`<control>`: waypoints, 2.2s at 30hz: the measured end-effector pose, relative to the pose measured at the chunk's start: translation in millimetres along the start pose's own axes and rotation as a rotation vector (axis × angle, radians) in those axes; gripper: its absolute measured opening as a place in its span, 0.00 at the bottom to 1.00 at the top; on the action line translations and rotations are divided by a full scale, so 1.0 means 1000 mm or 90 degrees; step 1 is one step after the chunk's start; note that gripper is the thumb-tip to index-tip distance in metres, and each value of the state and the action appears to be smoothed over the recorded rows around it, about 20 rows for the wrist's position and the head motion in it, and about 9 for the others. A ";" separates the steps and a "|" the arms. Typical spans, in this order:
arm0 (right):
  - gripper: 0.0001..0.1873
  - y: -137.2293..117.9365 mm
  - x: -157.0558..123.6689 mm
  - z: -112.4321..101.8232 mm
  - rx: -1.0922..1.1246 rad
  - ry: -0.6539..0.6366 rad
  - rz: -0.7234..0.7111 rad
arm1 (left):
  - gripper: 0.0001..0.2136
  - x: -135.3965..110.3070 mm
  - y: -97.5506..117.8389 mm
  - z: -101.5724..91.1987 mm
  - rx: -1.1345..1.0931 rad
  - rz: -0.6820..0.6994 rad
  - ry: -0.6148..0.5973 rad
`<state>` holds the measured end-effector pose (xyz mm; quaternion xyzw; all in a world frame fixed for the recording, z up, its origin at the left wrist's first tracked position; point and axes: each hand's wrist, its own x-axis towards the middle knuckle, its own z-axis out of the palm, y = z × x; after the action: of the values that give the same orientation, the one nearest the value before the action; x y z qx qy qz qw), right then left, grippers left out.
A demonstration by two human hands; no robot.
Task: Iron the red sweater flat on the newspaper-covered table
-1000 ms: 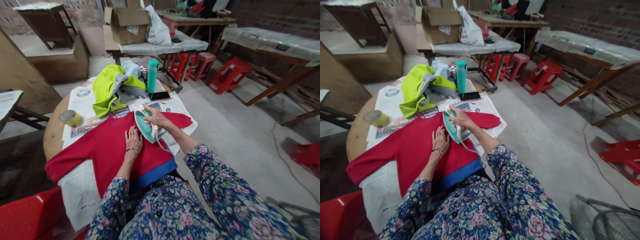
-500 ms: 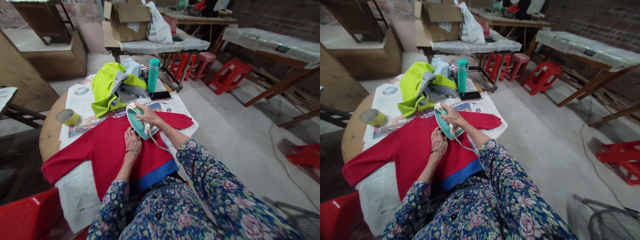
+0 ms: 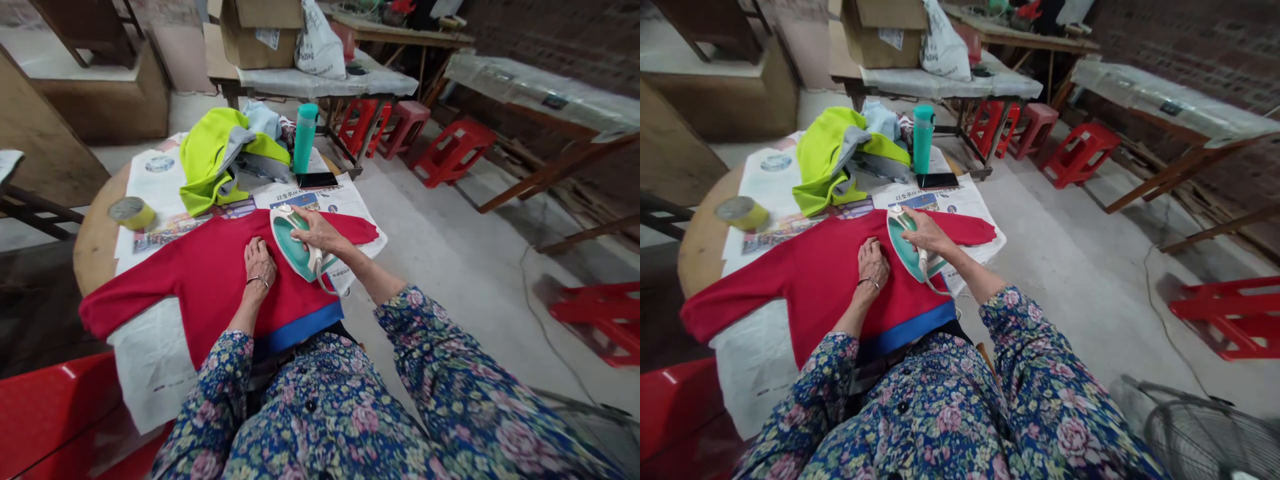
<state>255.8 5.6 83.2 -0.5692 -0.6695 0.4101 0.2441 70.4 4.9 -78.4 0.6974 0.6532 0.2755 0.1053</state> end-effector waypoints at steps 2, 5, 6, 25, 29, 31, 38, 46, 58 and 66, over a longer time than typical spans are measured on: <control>0.44 0.010 -0.026 0.005 0.008 0.017 -0.001 | 0.21 0.001 0.003 -0.003 0.007 -0.006 -0.004; 0.45 0.023 -0.070 0.016 0.028 0.031 0.025 | 0.18 0.000 0.006 -0.007 0.008 0.004 0.000; 0.45 0.026 -0.085 0.020 0.036 0.037 0.027 | 0.19 0.000 0.007 -0.008 0.009 0.012 0.000; 0.42 0.031 -0.076 0.005 -0.022 0.129 0.061 | 0.21 -0.007 0.008 -0.008 -0.007 0.020 -0.021; 0.42 0.021 -0.043 -0.004 -0.044 0.164 0.065 | 0.21 -0.006 0.008 -0.009 -0.006 0.024 -0.021; 0.44 0.019 -0.043 -0.004 -0.042 0.159 0.070 | 0.20 -0.004 0.008 -0.009 -0.007 0.023 -0.017; 0.45 0.040 -0.123 0.005 0.027 0.050 0.063 | 0.20 0.000 0.004 -0.007 -0.003 0.024 -0.007; 0.41 0.051 -0.185 0.007 0.081 -0.016 0.084 | 0.21 0.002 0.011 -0.010 0.040 0.024 -0.022; 0.44 0.032 -0.083 0.018 0.070 0.070 0.047 | 0.23 0.102 0.024 -0.051 0.166 -0.043 -0.104; 0.43 0.041 -0.096 0.014 0.125 0.068 -0.023 | 0.12 0.141 0.013 -0.041 0.116 -0.015 -0.132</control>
<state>290.3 -90.3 55.4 -0.5514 -0.6225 0.4381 0.3413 59.3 131.0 -2.7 0.7209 0.6694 0.1404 0.1117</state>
